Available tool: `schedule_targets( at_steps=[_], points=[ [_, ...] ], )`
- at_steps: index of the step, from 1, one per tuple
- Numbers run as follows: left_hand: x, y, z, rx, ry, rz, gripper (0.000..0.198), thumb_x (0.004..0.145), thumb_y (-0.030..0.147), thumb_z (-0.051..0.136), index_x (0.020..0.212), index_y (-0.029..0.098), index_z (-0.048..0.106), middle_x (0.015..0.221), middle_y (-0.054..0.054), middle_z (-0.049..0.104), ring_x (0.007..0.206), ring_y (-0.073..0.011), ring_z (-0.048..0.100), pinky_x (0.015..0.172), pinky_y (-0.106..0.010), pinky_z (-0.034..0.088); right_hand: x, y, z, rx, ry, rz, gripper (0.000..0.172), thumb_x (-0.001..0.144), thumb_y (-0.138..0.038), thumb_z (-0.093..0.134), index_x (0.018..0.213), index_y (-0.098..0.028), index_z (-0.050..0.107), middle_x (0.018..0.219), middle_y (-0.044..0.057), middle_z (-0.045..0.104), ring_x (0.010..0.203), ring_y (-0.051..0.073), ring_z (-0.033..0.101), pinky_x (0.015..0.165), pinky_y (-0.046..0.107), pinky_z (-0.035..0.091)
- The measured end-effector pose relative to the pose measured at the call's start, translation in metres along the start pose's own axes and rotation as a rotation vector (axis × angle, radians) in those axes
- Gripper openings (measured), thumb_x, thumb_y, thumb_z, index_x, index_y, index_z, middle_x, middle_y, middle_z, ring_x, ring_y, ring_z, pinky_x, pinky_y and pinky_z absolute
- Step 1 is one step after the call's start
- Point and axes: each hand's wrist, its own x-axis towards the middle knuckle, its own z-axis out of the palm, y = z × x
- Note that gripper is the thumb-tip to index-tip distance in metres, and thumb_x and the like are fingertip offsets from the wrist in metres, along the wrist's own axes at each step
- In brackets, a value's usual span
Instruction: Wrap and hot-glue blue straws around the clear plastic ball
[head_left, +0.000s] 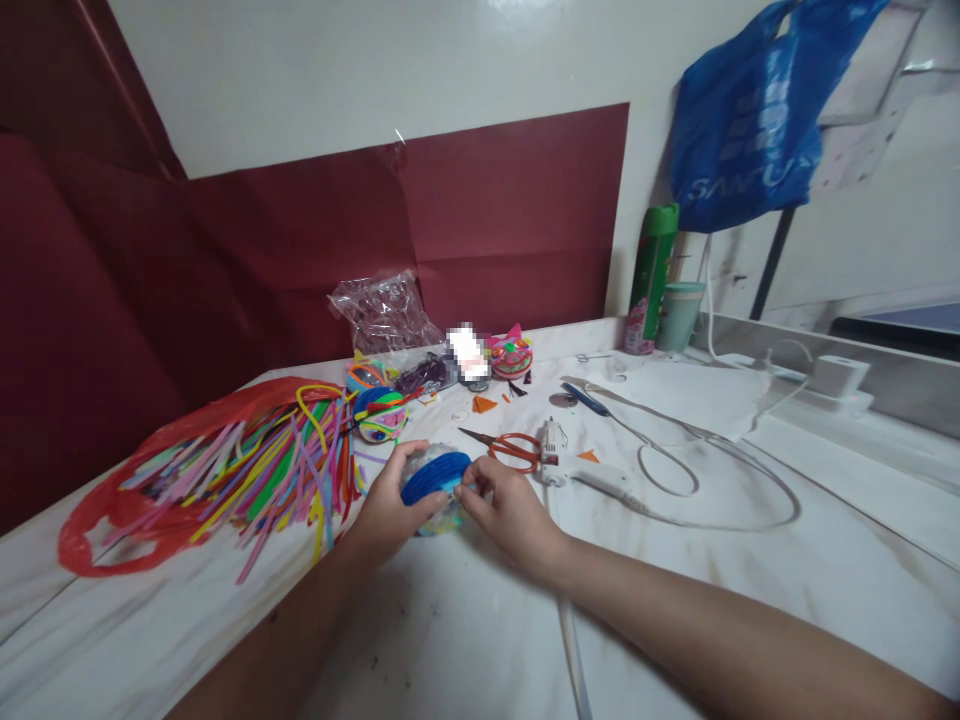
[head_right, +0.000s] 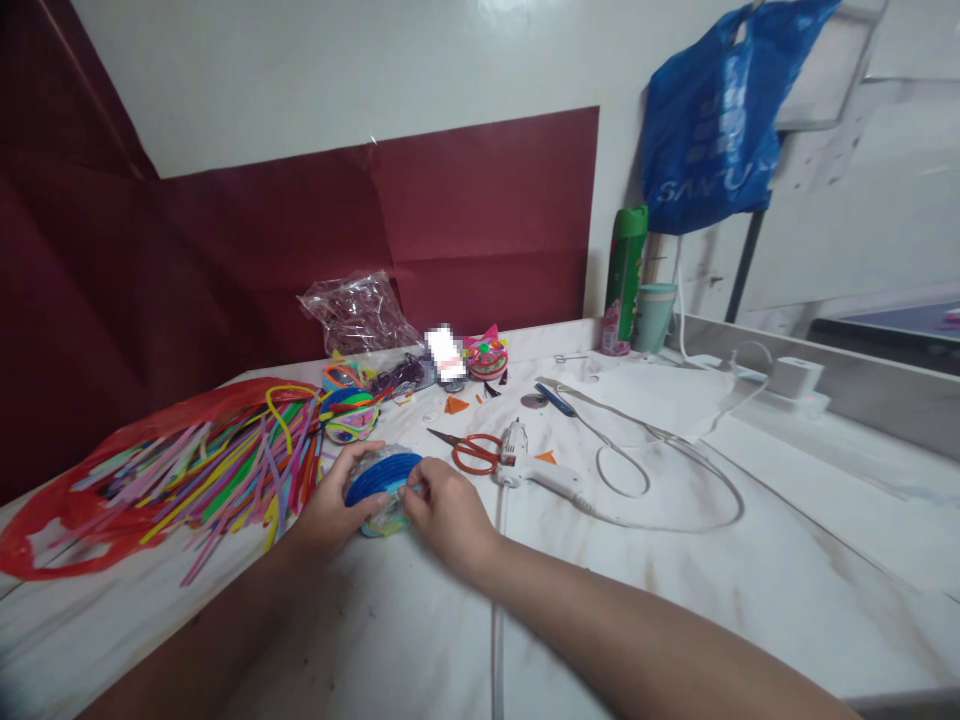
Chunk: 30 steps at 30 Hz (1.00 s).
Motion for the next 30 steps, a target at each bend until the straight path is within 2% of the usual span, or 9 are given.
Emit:
schedule_targets(
  at_steps=[5, 17, 24, 28, 30],
  points=[
    [-0.0003, 0.0026, -0.0001, -0.049, 0.014, -0.018, 0.056, 0.068, 0.029, 0.067, 0.119, 0.021, 0.045, 0.116, -0.009, 0.057, 0.105, -0.0265, 0.055, 0.091, -0.039, 0.042, -0.0006, 0.0003, 0.0013, 0.070, 0.011, 0.019, 0.004, 0.077, -0.016, 0.055, 0.078, -0.019, 0.052, 0.066, -0.002, 0.055, 0.060, 0.014, 0.051, 0.058, 0.024, 0.039],
    [0.0016, 0.0008, 0.0015, -0.102, 0.040, -0.012, 0.053, 0.065, 0.026, 0.069, 0.114, 0.021, 0.049, 0.111, -0.008, 0.058, 0.101, -0.0267, 0.056, 0.088, -0.038, 0.043, 0.0003, 0.0011, 0.0004, 0.054, 0.004, 0.029, 0.005, 0.076, -0.018, 0.055, 0.071, -0.019, 0.053, 0.065, 0.000, 0.057, 0.062, 0.015, 0.052, 0.060, 0.025, 0.040],
    [0.0013, -0.0033, -0.0002, -0.088, 0.027, 0.004, 0.055, 0.067, 0.028, 0.068, 0.118, 0.021, 0.048, 0.115, -0.008, 0.057, 0.106, -0.0274, 0.054, 0.092, -0.038, 0.040, 0.0008, 0.0005, 0.0011, 0.068, 0.009, 0.039, 0.008, 0.075, -0.016, 0.055, 0.068, -0.019, 0.051, 0.063, -0.002, 0.055, 0.059, 0.013, 0.050, 0.057, 0.023, 0.039],
    [-0.0001, -0.0019, -0.0015, -0.162, 0.018, 0.004, 0.046, 0.076, 0.038, 0.059, 0.118, 0.020, 0.049, 0.117, -0.009, 0.056, 0.111, -0.0281, 0.052, 0.096, -0.039, 0.038, 0.0010, -0.0009, 0.0000, 0.050, 0.012, 0.036, 0.009, 0.075, -0.016, 0.055, 0.068, -0.020, 0.051, 0.062, -0.002, 0.054, 0.059, 0.013, 0.050, 0.057, 0.023, 0.038],
    [-0.0005, 0.0003, -0.0014, -0.146, 0.012, -0.005, 0.047, 0.076, 0.038, 0.058, 0.119, 0.020, 0.049, 0.118, -0.010, 0.056, 0.111, -0.0286, 0.052, 0.096, -0.040, 0.038, 0.0008, -0.0016, -0.0003, 0.049, 0.007, 0.038, 0.009, 0.076, -0.016, 0.054, 0.068, -0.020, 0.050, 0.062, -0.002, 0.054, 0.059, 0.013, 0.049, 0.057, 0.023, 0.038]
  ],
)
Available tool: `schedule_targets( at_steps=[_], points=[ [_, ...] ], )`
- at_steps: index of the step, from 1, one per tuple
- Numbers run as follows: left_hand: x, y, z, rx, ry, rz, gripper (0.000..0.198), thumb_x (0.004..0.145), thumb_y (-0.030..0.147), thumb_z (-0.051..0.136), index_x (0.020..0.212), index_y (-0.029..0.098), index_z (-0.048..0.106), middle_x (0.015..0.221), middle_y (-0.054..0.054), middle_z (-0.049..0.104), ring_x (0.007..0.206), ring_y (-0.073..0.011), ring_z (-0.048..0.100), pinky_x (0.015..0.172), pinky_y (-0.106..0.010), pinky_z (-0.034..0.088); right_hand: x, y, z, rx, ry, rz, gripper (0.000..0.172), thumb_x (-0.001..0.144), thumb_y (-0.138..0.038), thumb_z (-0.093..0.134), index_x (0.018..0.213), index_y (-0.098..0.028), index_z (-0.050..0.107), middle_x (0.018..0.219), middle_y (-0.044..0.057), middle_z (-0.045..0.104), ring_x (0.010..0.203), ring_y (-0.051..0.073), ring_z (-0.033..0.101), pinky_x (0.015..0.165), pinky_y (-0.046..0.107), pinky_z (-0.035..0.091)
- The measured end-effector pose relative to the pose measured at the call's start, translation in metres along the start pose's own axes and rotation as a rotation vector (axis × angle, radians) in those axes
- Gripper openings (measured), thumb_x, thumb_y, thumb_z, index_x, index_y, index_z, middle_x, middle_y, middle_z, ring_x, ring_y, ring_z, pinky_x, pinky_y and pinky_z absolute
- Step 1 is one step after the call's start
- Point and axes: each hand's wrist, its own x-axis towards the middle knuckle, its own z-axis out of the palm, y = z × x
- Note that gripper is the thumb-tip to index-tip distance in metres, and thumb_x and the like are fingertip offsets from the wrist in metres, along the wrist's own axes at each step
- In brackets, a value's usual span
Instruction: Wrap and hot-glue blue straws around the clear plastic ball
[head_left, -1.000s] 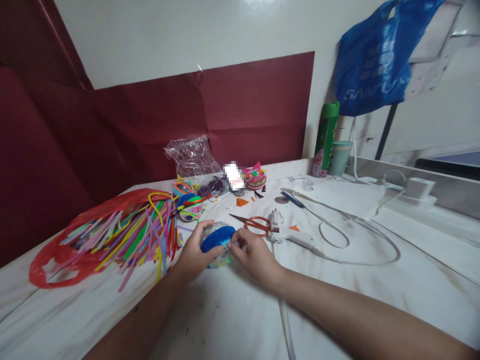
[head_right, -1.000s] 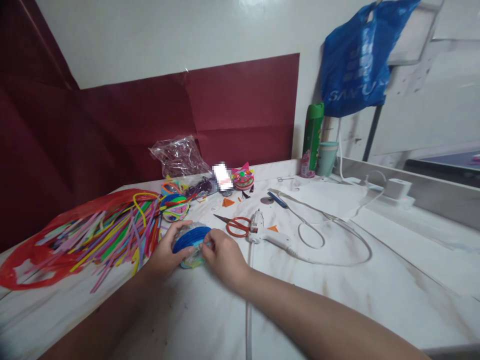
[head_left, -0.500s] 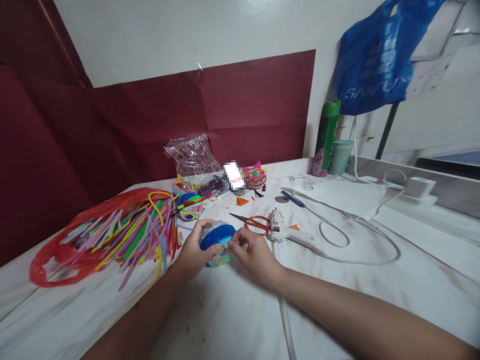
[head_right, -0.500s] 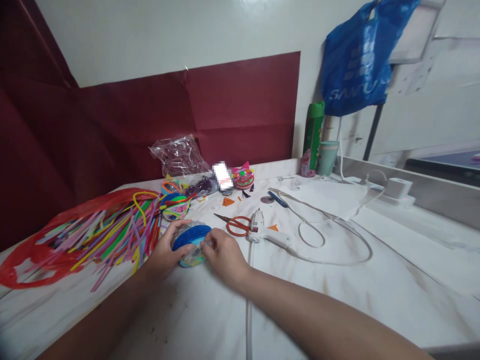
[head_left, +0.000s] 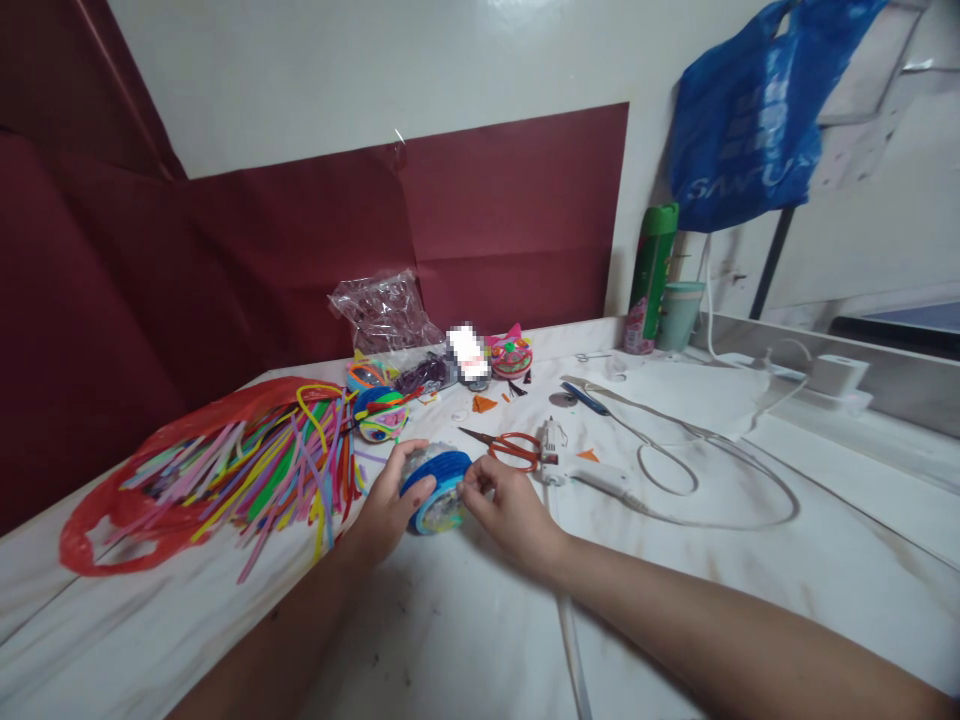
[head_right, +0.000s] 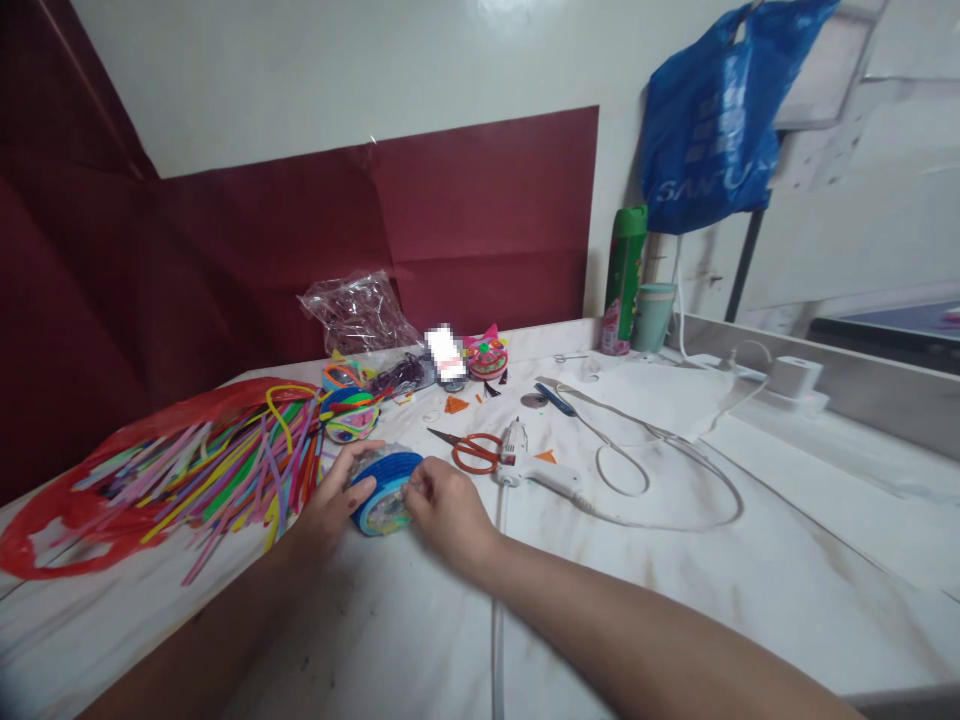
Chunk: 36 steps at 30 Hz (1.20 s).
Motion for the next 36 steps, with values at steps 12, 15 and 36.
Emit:
schedule_targets(
  at_steps=[12, 15, 36],
  points=[
    [0.001, 0.010, 0.003, 0.139, 0.017, -0.071, 0.053, 0.066, 0.027, 0.066, 0.115, 0.021, 0.046, 0.107, -0.006, 0.059, 0.100, -0.0248, 0.057, 0.084, -0.037, 0.045, 0.001, 0.002, 0.002, 0.044, -0.004, -0.021, 0.004, 0.077, -0.017, 0.055, 0.077, -0.019, 0.053, 0.066, -0.002, 0.056, 0.060, 0.013, 0.053, 0.059, 0.023, 0.041],
    [0.000, 0.009, 0.001, 0.085, 0.018, -0.072, 0.055, 0.064, 0.027, 0.068, 0.115, 0.021, 0.048, 0.107, -0.006, 0.059, 0.098, -0.0248, 0.057, 0.085, -0.038, 0.045, 0.002, 0.002, 0.001, 0.074, -0.001, -0.014, 0.003, 0.077, -0.018, 0.055, 0.077, -0.019, 0.053, 0.066, -0.002, 0.057, 0.061, 0.013, 0.053, 0.060, 0.024, 0.042],
    [0.014, -0.013, -0.006, -0.821, 0.266, -0.301, 0.039, 0.067, 0.025, 0.066, 0.105, 0.018, 0.060, 0.094, -0.005, 0.072, 0.098, -0.0251, 0.065, 0.086, -0.038, 0.051, 0.010, 0.011, -0.010, 0.120, 0.019, 0.051, 0.026, 0.084, -0.036, 0.045, 0.063, -0.022, 0.041, 0.054, -0.004, 0.045, 0.052, 0.013, 0.042, 0.053, 0.025, 0.034]
  ],
)
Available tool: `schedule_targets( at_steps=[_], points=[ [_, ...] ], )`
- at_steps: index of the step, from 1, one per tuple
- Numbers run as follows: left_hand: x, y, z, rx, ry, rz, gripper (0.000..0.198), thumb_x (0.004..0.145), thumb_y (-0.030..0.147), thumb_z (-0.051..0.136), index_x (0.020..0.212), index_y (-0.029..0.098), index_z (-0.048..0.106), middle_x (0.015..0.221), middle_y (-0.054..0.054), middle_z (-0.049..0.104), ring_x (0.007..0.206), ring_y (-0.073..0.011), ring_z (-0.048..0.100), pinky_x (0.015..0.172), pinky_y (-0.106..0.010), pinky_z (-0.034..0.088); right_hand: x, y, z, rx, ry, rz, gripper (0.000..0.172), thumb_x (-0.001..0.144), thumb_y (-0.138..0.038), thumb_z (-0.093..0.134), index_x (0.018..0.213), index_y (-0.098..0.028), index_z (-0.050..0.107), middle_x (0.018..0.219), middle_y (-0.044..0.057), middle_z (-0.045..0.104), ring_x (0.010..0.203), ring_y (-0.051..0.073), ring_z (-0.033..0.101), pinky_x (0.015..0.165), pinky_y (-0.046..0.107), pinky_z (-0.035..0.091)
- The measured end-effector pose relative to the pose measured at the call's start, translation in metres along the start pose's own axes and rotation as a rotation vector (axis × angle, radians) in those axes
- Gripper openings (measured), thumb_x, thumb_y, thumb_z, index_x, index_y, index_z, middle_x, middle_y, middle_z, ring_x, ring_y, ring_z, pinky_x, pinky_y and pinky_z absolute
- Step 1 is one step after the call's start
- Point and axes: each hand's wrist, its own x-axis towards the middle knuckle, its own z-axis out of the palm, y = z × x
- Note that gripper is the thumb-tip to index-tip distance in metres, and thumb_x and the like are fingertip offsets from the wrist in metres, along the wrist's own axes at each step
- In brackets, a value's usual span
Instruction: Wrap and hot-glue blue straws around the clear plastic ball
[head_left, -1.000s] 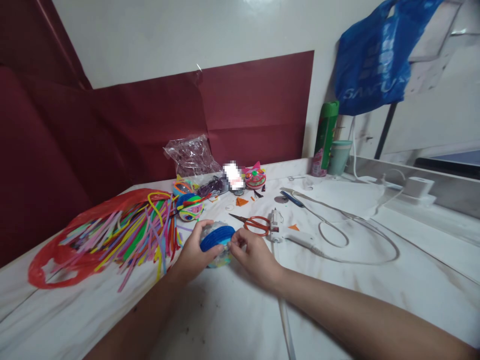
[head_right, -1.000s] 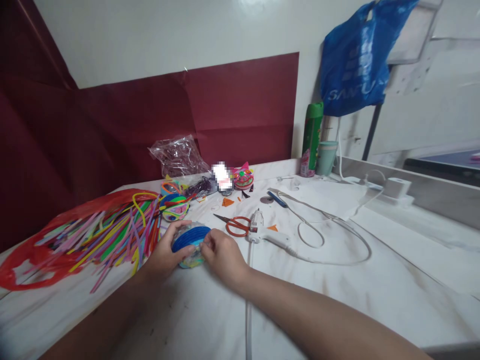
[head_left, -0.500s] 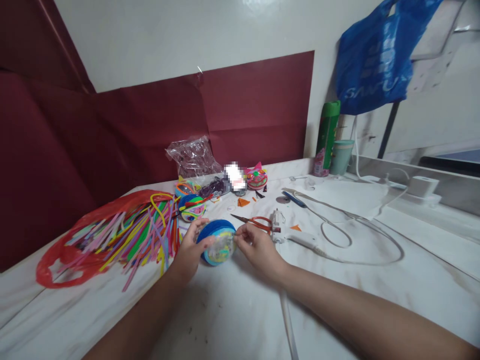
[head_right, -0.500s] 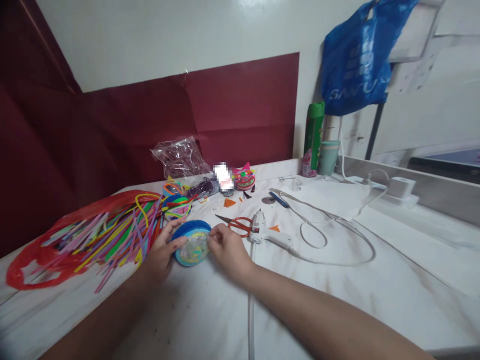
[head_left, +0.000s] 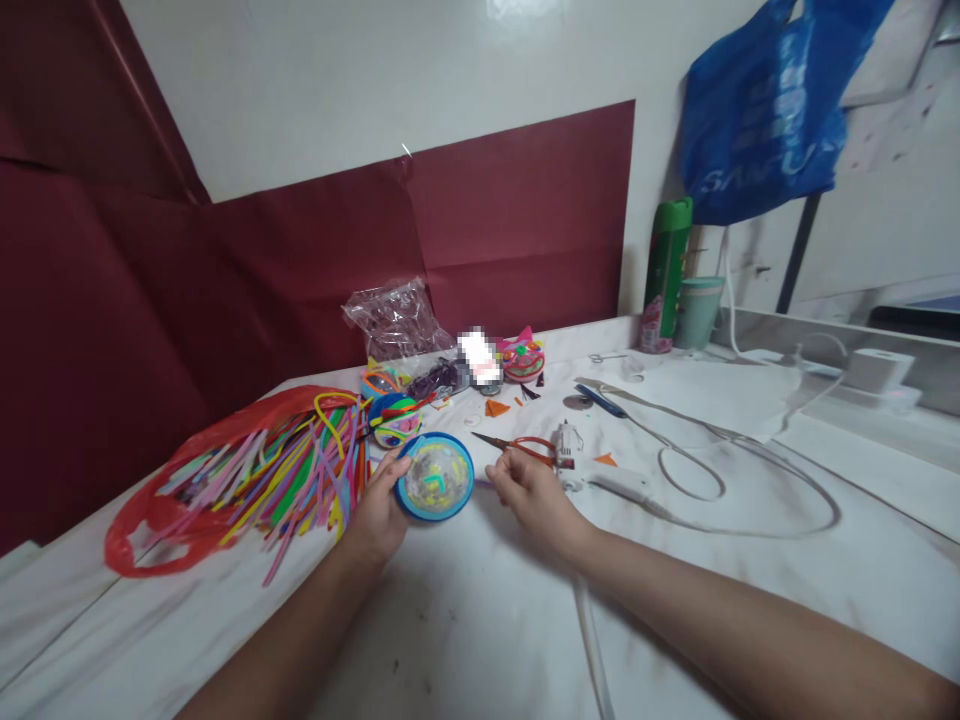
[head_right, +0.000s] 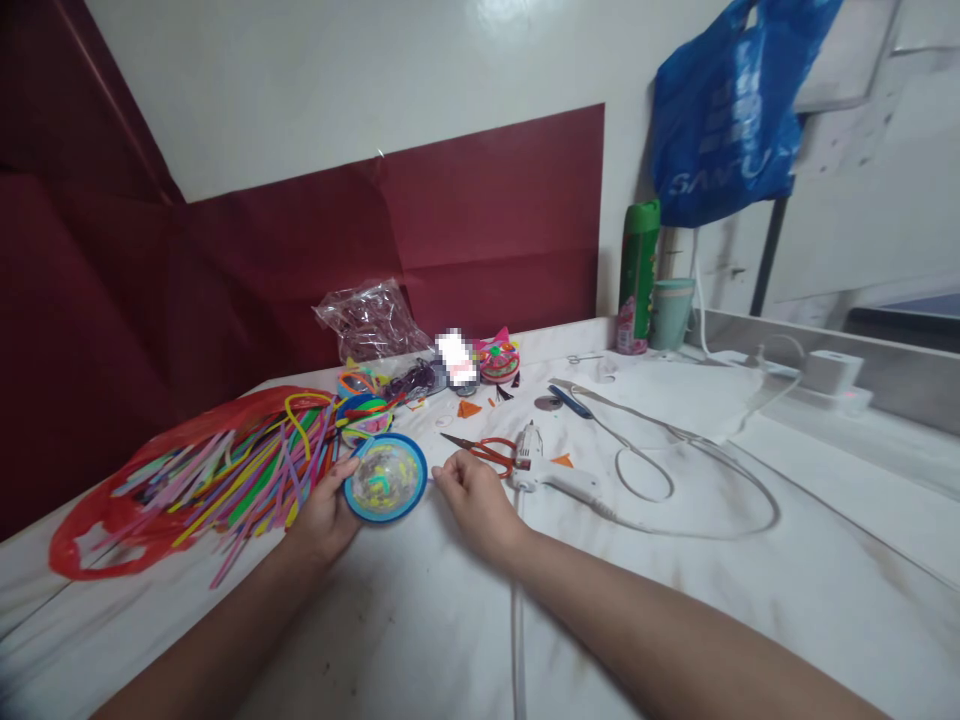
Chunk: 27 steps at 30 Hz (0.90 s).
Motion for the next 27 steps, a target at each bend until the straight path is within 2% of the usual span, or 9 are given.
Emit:
schedule_targets(
  at_steps=[4, 7, 10, 15, 21, 27],
  points=[
    [0.001, -0.002, 0.000, -0.023, 0.026, -0.021, 0.038, 0.069, 0.025, 0.065, 0.106, 0.019, 0.060, 0.094, -0.004, 0.072, 0.098, -0.0241, 0.065, 0.085, -0.038, 0.051, 0.000, 0.003, -0.001, -0.036, -0.022, -0.017, 0.033, 0.088, -0.034, 0.041, 0.058, -0.020, 0.045, 0.055, -0.002, 0.048, 0.054, 0.013, 0.046, 0.056, 0.025, 0.037],
    [0.001, -0.005, 0.001, -0.003, 0.041, -0.035, 0.042, 0.068, 0.024, 0.065, 0.109, 0.019, 0.058, 0.094, -0.004, 0.072, 0.098, -0.0241, 0.065, 0.084, -0.038, 0.052, -0.001, 0.004, 0.002, 0.008, -0.037, -0.042, 0.017, 0.084, -0.026, 0.048, 0.070, -0.019, 0.052, 0.059, -0.003, 0.052, 0.056, 0.013, 0.048, 0.055, 0.024, 0.038],
    [0.000, -0.008, 0.002, 0.043, 0.002, -0.018, 0.046, 0.066, 0.027, 0.066, 0.110, 0.019, 0.057, 0.096, -0.005, 0.072, 0.097, -0.0255, 0.065, 0.083, -0.038, 0.052, -0.002, 0.005, 0.005, 0.030, -0.061, -0.037, 0.002, 0.079, -0.019, 0.055, 0.081, -0.018, 0.054, 0.064, -0.003, 0.055, 0.060, 0.013, 0.051, 0.057, 0.023, 0.041],
    [-0.003, -0.010, 0.003, 0.117, -0.067, 0.028, 0.045, 0.064, 0.030, 0.069, 0.107, 0.019, 0.057, 0.096, -0.006, 0.071, 0.098, -0.0265, 0.064, 0.085, -0.040, 0.050, -0.003, 0.006, 0.007, 0.009, -0.085, -0.007, 0.012, 0.074, -0.016, 0.059, 0.085, -0.018, 0.055, 0.072, -0.002, 0.058, 0.064, 0.013, 0.053, 0.061, 0.024, 0.044],
    [-0.003, -0.014, 0.002, 0.125, -0.032, 0.035, 0.046, 0.065, 0.030, 0.071, 0.106, 0.020, 0.053, 0.091, -0.004, 0.071, 0.097, -0.0261, 0.065, 0.084, -0.039, 0.050, -0.003, 0.008, 0.008, -0.059, -0.129, 0.037, 0.014, 0.074, -0.014, 0.057, 0.088, -0.017, 0.057, 0.072, -0.001, 0.057, 0.065, 0.013, 0.052, 0.062, 0.025, 0.042],
    [-0.003, -0.015, 0.003, 0.222, -0.031, 0.045, 0.043, 0.066, 0.034, 0.069, 0.104, 0.022, 0.052, 0.091, -0.003, 0.069, 0.091, -0.0253, 0.066, 0.076, -0.038, 0.052, -0.002, 0.011, 0.008, -0.039, -0.124, 0.048, 0.010, 0.074, -0.014, 0.056, 0.084, -0.017, 0.056, 0.070, -0.001, 0.058, 0.064, 0.013, 0.053, 0.062, 0.025, 0.043]
  ],
)
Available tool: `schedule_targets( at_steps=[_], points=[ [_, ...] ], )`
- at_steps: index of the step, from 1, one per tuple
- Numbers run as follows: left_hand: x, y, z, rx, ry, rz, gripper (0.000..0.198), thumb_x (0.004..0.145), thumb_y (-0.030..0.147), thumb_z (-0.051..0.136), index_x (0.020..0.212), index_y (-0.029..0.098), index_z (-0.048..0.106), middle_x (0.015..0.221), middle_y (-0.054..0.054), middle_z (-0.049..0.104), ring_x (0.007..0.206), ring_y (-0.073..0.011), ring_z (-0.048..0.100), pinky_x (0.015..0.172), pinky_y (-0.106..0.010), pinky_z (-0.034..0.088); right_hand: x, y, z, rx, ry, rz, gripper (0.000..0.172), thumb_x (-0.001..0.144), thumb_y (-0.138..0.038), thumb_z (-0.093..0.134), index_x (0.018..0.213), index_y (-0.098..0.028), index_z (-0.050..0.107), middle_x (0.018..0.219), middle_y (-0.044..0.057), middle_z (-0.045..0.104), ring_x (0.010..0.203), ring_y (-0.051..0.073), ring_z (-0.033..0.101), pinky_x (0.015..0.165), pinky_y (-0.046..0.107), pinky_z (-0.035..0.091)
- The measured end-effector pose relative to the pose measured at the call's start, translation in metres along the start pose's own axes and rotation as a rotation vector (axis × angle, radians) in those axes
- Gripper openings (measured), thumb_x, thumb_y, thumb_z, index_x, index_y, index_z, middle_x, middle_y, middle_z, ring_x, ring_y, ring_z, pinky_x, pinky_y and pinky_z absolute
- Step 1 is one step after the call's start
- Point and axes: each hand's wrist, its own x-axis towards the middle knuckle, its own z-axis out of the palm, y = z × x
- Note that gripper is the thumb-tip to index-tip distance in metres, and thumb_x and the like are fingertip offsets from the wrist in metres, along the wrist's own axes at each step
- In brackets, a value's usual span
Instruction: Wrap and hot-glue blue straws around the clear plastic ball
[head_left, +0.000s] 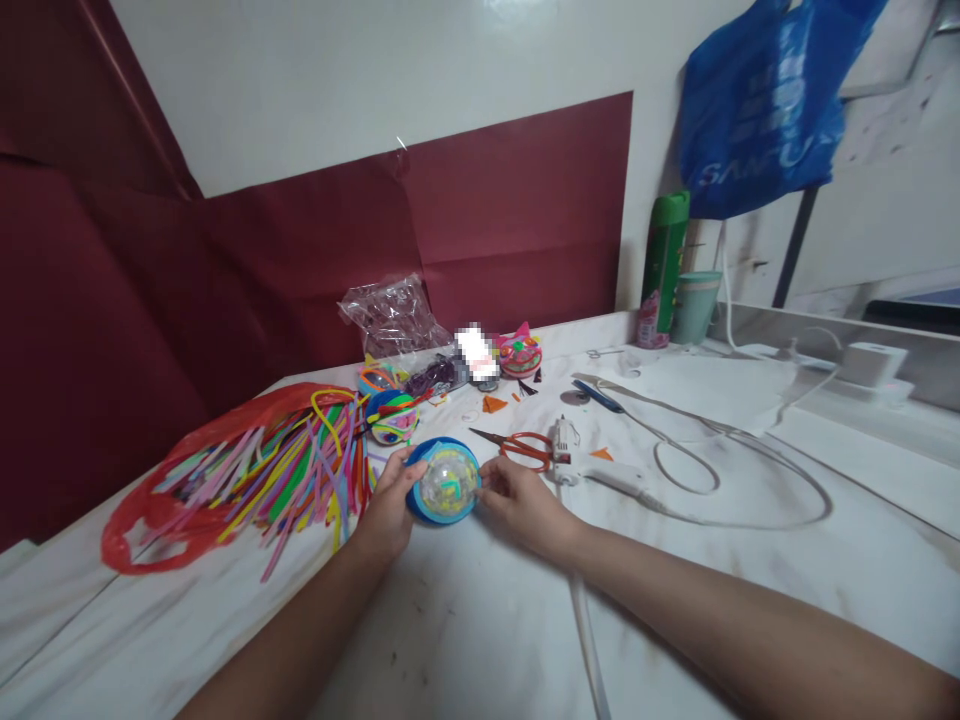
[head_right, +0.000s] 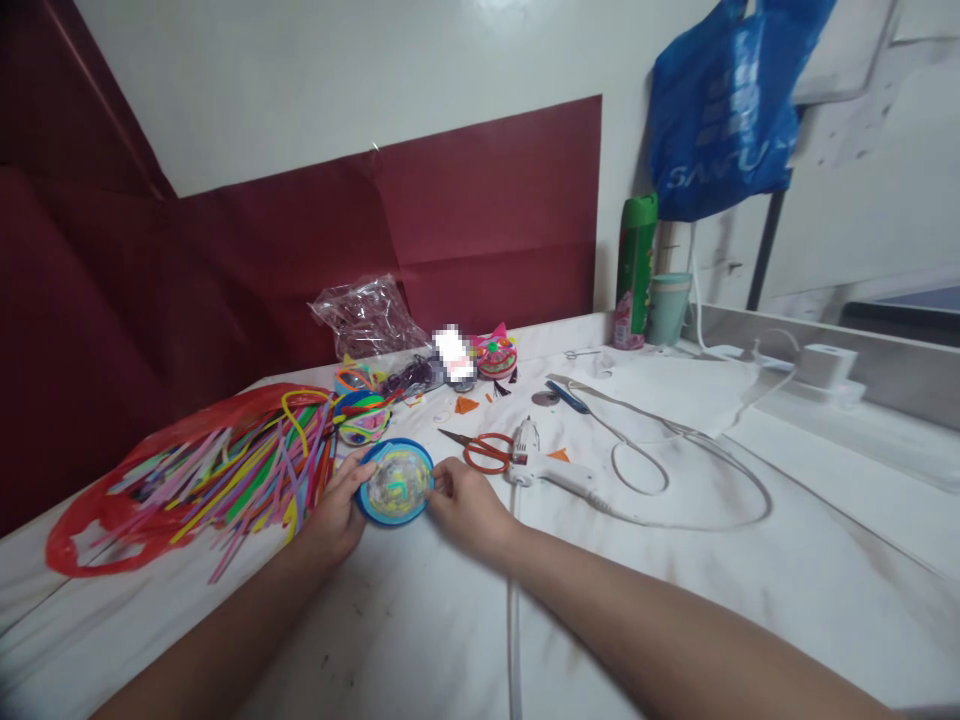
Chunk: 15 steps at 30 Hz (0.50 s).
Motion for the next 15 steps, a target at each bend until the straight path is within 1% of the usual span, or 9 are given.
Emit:
schedule_targets(
  at_steps=[5, 10, 15],
  points=[
    [-0.0017, 0.0033, 0.0018, 0.048, -0.006, 0.004, 0.042, 0.064, 0.037, 0.070, 0.100, 0.023, 0.053, 0.086, -0.003, 0.068, 0.085, -0.0246, 0.066, 0.074, -0.038, 0.052, 0.0004, 0.0014, -0.0014, 0.025, -0.005, -0.023, 0.009, 0.074, -0.013, 0.056, 0.082, -0.017, 0.056, 0.071, 0.000, 0.059, 0.065, 0.014, 0.055, 0.061, 0.024, 0.044],
    [-0.0015, 0.0026, 0.0020, 0.049, 0.010, 0.035, 0.042, 0.065, 0.035, 0.070, 0.101, 0.022, 0.053, 0.098, -0.004, 0.066, 0.094, -0.0240, 0.063, 0.080, -0.036, 0.051, 0.0005, 0.0008, -0.0041, -0.035, 0.032, -0.059, 0.012, 0.074, -0.012, 0.053, 0.083, -0.016, 0.059, 0.073, 0.001, 0.062, 0.064, 0.014, 0.056, 0.061, 0.025, 0.044],
    [-0.0006, -0.0021, 0.0015, 0.085, 0.035, 0.062, 0.045, 0.065, 0.034, 0.070, 0.104, 0.022, 0.052, 0.103, -0.005, 0.063, 0.097, -0.0230, 0.061, 0.081, -0.034, 0.049, 0.0002, -0.0029, -0.0052, -0.077, 0.091, -0.148, 0.012, 0.075, -0.009, 0.049, 0.078, -0.017, 0.058, 0.070, 0.001, 0.061, 0.064, 0.014, 0.056, 0.062, 0.026, 0.044]
  ],
)
